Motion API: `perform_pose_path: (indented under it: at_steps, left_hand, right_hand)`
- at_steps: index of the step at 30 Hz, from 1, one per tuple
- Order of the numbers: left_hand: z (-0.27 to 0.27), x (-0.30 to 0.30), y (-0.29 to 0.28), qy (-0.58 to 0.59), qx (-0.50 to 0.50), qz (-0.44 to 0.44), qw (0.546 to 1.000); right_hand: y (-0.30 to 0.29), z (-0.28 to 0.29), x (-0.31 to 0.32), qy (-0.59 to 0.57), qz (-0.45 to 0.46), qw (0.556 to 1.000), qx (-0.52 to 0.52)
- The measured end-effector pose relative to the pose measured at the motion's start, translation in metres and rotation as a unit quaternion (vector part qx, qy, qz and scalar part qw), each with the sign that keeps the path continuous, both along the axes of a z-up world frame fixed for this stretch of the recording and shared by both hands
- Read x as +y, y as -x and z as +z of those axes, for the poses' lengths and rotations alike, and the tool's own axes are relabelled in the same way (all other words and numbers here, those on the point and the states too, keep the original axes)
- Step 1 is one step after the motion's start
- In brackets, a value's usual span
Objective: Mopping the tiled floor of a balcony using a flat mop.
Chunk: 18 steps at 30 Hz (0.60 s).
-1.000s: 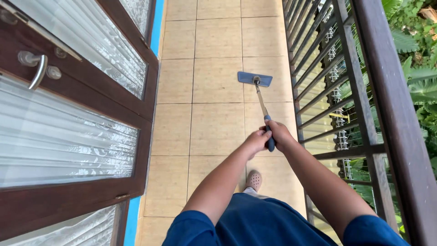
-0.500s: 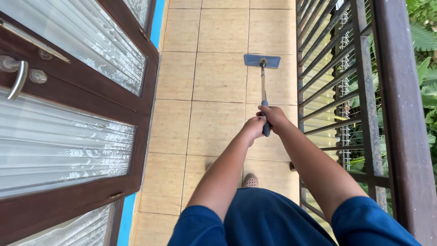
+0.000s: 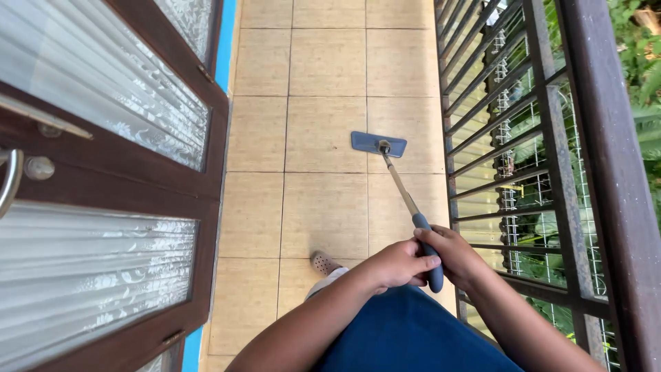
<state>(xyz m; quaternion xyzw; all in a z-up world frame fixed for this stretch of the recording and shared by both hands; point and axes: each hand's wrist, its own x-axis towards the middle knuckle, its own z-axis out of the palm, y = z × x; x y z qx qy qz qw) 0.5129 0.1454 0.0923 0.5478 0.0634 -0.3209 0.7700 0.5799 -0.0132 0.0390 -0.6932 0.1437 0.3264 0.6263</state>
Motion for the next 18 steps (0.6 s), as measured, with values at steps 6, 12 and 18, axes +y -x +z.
perform_pose_path:
  at_steps: [6, 12, 18]
  left_hand:
    - [-0.033, 0.025, -0.037, -0.007, -0.014, -0.058, 0.998]
    - [-0.063, 0.042, -0.09, -0.069, -0.004, -0.062, 0.996]
    - [-0.136, 0.046, -0.192, -0.083, -0.005, 0.052, 0.995]
  right_hand:
    - [-0.024, -0.015, 0.025, -0.039, -0.038, 0.998, 0.005]
    - [-0.076, -0.051, 0.046, -0.053, -0.041, 0.998, -0.001]
    - [-0.192, -0.107, 0.076, -0.019, -0.028, 0.999, -0.022]
